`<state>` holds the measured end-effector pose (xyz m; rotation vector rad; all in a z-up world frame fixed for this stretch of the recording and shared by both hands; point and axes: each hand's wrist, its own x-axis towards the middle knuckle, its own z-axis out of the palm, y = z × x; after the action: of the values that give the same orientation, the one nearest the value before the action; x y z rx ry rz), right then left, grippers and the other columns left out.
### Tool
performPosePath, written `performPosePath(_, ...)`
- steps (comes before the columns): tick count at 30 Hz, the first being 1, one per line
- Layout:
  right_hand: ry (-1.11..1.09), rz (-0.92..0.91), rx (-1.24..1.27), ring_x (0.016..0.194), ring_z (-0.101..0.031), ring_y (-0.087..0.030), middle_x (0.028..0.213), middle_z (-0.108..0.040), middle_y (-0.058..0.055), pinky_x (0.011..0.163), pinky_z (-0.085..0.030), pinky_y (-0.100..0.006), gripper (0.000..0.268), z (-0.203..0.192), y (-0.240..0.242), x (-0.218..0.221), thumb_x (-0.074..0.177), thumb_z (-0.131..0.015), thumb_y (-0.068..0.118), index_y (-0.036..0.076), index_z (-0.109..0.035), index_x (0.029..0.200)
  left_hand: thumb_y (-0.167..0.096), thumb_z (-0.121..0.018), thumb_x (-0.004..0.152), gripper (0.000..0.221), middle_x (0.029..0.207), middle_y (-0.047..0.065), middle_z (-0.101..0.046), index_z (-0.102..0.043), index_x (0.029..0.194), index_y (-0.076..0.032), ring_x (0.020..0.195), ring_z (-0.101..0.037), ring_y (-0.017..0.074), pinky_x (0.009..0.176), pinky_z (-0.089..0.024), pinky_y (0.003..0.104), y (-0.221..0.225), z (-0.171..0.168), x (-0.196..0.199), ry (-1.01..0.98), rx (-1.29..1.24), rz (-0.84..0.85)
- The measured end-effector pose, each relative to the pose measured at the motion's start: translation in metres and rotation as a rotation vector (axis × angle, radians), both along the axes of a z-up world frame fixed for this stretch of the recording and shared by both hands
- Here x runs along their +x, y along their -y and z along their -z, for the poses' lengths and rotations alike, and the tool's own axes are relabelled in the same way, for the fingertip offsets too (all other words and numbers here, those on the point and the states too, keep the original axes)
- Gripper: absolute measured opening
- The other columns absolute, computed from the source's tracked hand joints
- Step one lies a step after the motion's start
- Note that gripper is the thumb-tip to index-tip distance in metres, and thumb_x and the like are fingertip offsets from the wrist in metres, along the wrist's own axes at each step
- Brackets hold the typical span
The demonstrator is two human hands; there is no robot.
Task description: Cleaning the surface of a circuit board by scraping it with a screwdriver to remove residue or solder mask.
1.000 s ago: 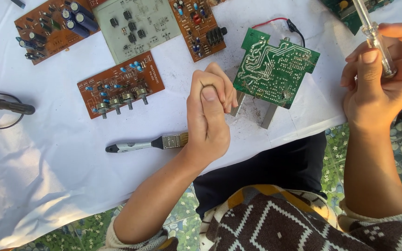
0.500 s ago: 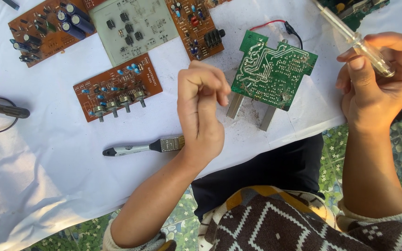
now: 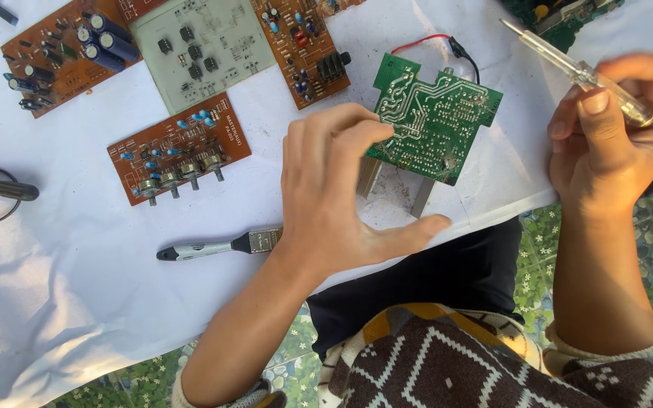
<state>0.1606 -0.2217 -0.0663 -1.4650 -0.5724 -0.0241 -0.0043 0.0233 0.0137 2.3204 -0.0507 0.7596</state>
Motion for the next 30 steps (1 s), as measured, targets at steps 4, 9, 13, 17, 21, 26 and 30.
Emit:
performPosePath(4, -0.046, 0.001, 0.030, 0.065, -0.058, -0.015, 0.092, -0.062, -0.011, 0.058, -0.046, -0.024, 0.025, 0.005, 0.006, 0.001, 0.109, -0.075, 0.017, 0.005, -0.056, 0.119, -0.074, -0.064, 0.083, 0.078, 0.128, 0.016, -0.055, -0.058, 0.117, -0.004, 0.111, -0.056, 0.0354, 0.090, -0.048, 0.048, 0.010, 0.002, -0.002, -0.099, 0.228, -0.139)
performPosePath(9, -0.258, 0.076, 0.191, 0.076, -0.043, -0.009, 0.101, -0.048, 0.004, 0.053, -0.040, -0.025, 0.029, -0.019, -0.016, -0.018, 0.106, -0.073, 0.050, 0.028, -0.054, 0.108, -0.065, -0.071, 0.091, 0.071, 0.137, 0.021, -0.051, -0.062, 0.108, 0.003, 0.113, -0.067, 0.0382, 0.083, -0.062, 0.050, 0.014, 0.015, -0.005, -0.124, 0.288, -0.122)
performPosePath(13, -0.005, -0.014, 0.101, 0.063, -0.054, -0.024, 0.094, -0.044, -0.008, 0.063, -0.047, -0.030, 0.046, -0.054, -0.062, -0.025, 0.116, -0.041, 0.055, 0.011, -0.047, 0.106, -0.055, -0.073, 0.094, 0.058, 0.137, 0.021, -0.050, -0.056, 0.105, 0.000, 0.108, -0.071, 0.0362, 0.071, -0.065, 0.041, 0.016, 0.013, -0.005, -0.164, 0.245, -0.091)
performPosePath(17, -0.062, -0.116, 0.119, 0.059, -0.026, -0.017, 0.082, -0.030, -0.004, 0.054, -0.037, -0.030, 0.042, -0.091, -0.092, -0.029, 0.114, -0.046, 0.053, 0.017, -0.036, 0.095, -0.059, -0.072, 0.089, 0.074, 0.149, 0.024, -0.041, -0.047, 0.124, 0.001, 0.125, -0.064, 0.0430, 0.084, -0.063, 0.052, 0.019, 0.010, -0.005, -0.277, 0.086, -0.076)
performPosePath(21, -0.241, -0.596, 0.125, 0.054, -0.010, -0.007, 0.069, -0.019, 0.005, 0.047, -0.014, -0.025, 0.053, -0.107, -0.089, -0.016, 0.114, -0.063, 0.064, 0.025, -0.032, 0.095, -0.070, -0.067, 0.093, 0.114, 0.171, 0.028, -0.026, -0.007, 0.163, -0.003, 0.158, -0.045, 0.0492, 0.117, -0.054, 0.058, 0.023, 0.016, -0.010, -0.365, -0.002, -0.077)
performPosePath(26, -0.179, -0.627, 0.031, 0.055, -0.006, -0.012, 0.064, -0.018, 0.003, 0.050, -0.016, -0.032, 0.057, -0.103, -0.087, -0.026, 0.119, -0.053, 0.066, 0.023, -0.030, 0.090, -0.054, -0.061, 0.100, 0.094, 0.169, 0.027, -0.027, -0.011, 0.161, -0.002, 0.153, -0.042, 0.0460, 0.118, -0.046, 0.060, 0.026, 0.015, -0.008, -0.404, -0.104, -0.025)
performPosePath(30, -0.160, -0.581, -0.014, 0.055, -0.011, -0.015, 0.065, -0.022, 0.000, 0.054, -0.019, -0.037, 0.057, -0.089, -0.070, -0.034, 0.120, -0.051, 0.068, 0.023, -0.032, 0.092, -0.044, -0.059, 0.098, 0.079, 0.161, 0.023, -0.041, -0.029, 0.156, 0.001, 0.136, -0.055, 0.0418, 0.106, -0.051, 0.054, 0.028, 0.016, -0.005, -0.382, -0.098, -0.044)
